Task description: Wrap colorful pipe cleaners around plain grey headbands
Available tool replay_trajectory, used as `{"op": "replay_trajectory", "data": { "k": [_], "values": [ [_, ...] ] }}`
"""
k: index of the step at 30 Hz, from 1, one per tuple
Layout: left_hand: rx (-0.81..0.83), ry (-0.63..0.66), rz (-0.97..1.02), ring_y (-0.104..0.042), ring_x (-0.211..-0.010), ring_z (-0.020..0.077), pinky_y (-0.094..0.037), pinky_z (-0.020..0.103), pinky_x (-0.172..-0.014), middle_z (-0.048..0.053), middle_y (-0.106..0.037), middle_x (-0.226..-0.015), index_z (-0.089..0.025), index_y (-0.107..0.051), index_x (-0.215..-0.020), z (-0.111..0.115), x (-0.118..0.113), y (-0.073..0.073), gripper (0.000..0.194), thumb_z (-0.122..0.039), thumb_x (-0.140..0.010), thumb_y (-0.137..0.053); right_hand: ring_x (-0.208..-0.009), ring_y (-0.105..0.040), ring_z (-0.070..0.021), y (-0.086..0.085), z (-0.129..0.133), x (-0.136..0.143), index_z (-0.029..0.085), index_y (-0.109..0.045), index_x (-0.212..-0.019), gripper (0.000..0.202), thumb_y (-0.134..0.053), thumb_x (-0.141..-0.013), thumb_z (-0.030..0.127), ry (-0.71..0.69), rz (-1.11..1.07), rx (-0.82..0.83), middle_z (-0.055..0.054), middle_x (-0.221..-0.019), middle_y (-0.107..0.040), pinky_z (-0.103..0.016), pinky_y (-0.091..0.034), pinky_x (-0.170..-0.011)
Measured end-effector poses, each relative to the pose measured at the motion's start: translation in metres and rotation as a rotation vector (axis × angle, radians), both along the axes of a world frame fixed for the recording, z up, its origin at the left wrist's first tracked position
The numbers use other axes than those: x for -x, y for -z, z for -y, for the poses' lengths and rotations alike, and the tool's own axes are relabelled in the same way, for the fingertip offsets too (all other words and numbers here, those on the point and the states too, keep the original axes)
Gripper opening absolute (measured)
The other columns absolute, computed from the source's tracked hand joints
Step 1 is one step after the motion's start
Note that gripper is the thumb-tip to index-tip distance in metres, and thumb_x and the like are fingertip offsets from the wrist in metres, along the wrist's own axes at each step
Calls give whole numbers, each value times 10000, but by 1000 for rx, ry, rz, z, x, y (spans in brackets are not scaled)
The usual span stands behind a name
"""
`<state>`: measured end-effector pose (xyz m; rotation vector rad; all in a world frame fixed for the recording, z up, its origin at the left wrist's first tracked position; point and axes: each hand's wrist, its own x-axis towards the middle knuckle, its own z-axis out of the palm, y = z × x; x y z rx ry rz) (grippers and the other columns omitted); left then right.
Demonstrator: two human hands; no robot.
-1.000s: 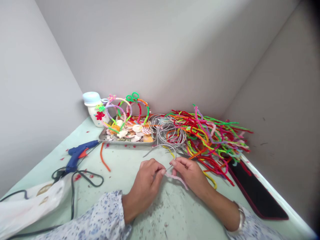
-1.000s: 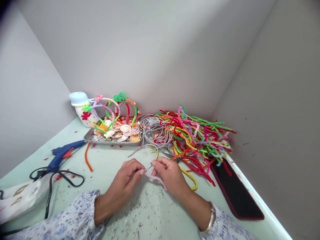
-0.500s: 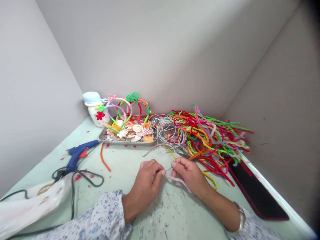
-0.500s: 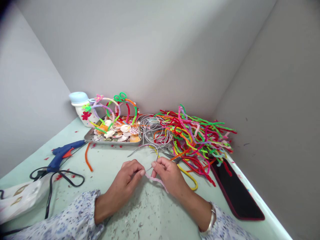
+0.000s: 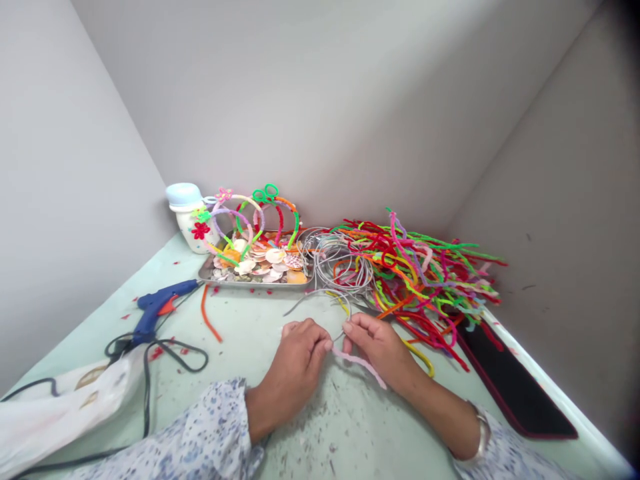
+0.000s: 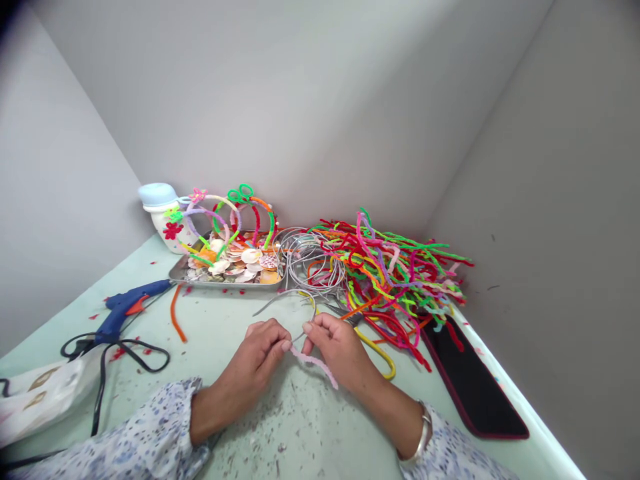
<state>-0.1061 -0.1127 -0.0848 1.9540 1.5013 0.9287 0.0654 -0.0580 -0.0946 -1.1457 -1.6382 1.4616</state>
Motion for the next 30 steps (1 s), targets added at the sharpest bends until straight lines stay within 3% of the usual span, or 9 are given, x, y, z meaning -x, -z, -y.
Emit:
{"op": "replay_trajectory", "data": {
  "k": [5, 15, 19, 23, 26, 30],
  "values": [
    [23, 12, 69, -505, -827, 183, -348, 351, -832, 14, -565, -806, -198, -554, -801, 2, 1, -3, 266, -271, -959, -352, -395, -295, -69, -2, 0, 0, 171, -557, -666, 331, -522, -877, 424, -1, 5, 22, 74, -473, -413, -203, -215, -388],
    [-15, -25, 89, -517, -822, 191, -367, 348, -817, 14, -569, -786, -200, -554, -785, 2, 2, -2, 206, -199, -909, -389, -398, -373, -80, -1, 2, -1, 190, -527, -688, 315, -551, -858, 454, 10, -20, 15, 48, -532, -527, -204, -273, -386],
    [-46, -61, 76, -523, -818, 194, -371, 352, -817, 16, -577, -779, -197, -562, -781, 1, 2, -1, 205, -216, -908, -403, -551, -527, -114, 5, 5, -3, 203, -559, -858, 180, -603, -843, 377, 80, -112, -138, 40, -628, -588, -209, -400, -510],
    [-72, -74, 65, -529, -815, 199, -380, 352, -810, 20, -588, -774, -200, -568, -780, 0, 3, -1, 200, -224, -901, -410, -673, -578, -134, 11, 6, -3, 223, -617, -1048, 223, -607, -846, 318, 66, -48, -251, 3, -796, -652, -232, -452, -603],
    [-84, -67, 56, -531, -814, 197, -381, 351, -810, 21, -589, -779, -197, -568, -786, 0, 2, -2, 174, -207, -886, -426, -706, -589, -147, 14, 5, -3, 220, -662, -988, 195, -598, -851, 343, 56, -1, -259, -21, -881, -662, -250, -476, -622],
    [-127, -71, 6, -530, -838, 206, -378, 357, -817, 27, -589, -816, -196, -564, -818, 2, 1, -2, 61, -171, -816, -509, -654, -570, -143, 14, 4, -3, 219, -661, -952, 186, -597, -847, 358, 68, -2, -229, -13, -818, -641, -244, -479, -586]
  ]
}}
